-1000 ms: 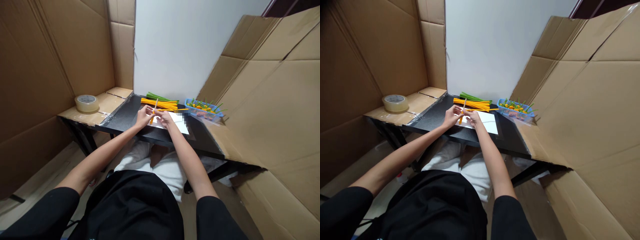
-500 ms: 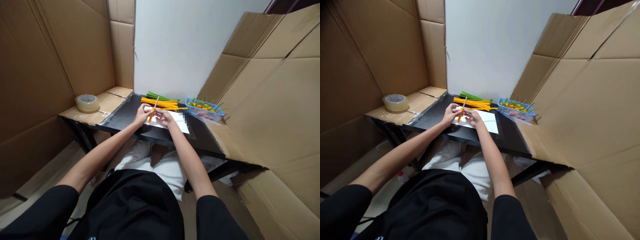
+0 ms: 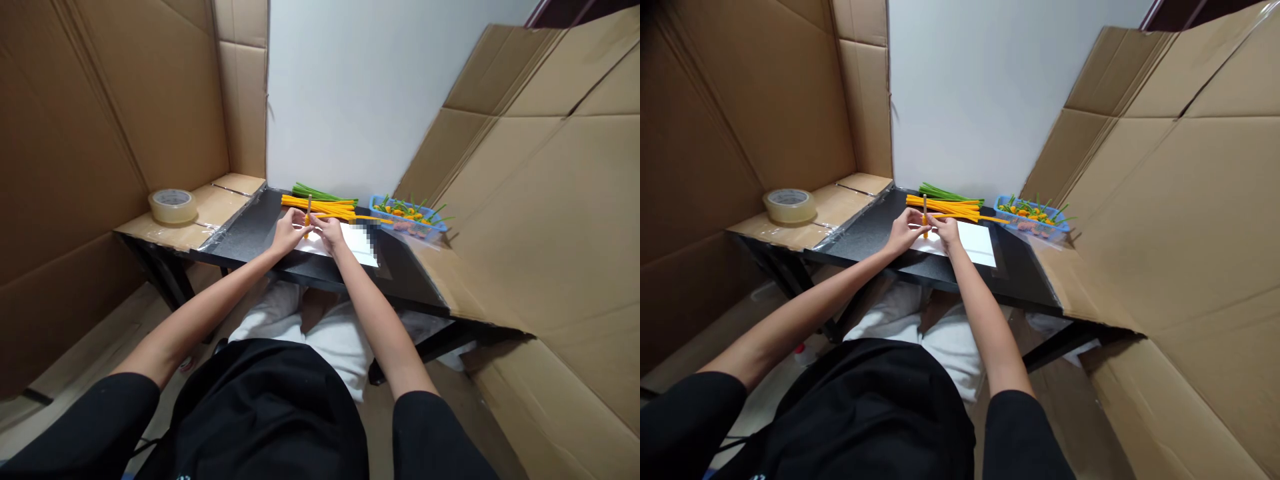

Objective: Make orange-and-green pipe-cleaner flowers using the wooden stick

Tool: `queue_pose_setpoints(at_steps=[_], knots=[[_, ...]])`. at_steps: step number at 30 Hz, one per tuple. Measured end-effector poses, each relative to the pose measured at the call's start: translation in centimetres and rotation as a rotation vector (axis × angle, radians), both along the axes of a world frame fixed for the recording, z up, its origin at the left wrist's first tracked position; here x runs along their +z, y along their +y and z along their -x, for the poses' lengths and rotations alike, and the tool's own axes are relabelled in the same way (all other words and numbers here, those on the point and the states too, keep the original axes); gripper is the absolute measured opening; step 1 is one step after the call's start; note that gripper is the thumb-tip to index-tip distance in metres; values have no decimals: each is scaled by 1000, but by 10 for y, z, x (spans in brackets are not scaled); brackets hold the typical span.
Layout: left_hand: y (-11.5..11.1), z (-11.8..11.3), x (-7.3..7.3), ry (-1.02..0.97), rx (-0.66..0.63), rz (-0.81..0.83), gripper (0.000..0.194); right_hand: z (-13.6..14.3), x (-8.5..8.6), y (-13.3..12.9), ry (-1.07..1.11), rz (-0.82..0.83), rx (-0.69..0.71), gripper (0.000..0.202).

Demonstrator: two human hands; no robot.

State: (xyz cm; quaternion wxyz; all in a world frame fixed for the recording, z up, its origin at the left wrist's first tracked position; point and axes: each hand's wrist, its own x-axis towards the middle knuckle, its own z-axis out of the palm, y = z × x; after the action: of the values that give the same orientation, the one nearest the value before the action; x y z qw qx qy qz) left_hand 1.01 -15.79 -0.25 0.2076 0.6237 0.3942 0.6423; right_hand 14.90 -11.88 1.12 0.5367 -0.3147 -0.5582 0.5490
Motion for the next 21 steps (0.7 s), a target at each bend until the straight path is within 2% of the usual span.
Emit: queue_pose_setpoints(at_steps=[4,7,10,15,21], knots=[[-2,0,2,67,124,-56,33,-1,2,-2,-10,69,59,38],[-1,1,1,40,119,-49,29,-1,4,-4,-25,75,54,36],[3,2,-2,-67,35,16,28,-2,6,-6,-45,69,34,32],[10,3,-6,-270,-200,119,38,-4,9,-8,-41,66,74,23],[9,4,-3,-329,-315,187,52,-6,11,-7,-43,74,75,20]])
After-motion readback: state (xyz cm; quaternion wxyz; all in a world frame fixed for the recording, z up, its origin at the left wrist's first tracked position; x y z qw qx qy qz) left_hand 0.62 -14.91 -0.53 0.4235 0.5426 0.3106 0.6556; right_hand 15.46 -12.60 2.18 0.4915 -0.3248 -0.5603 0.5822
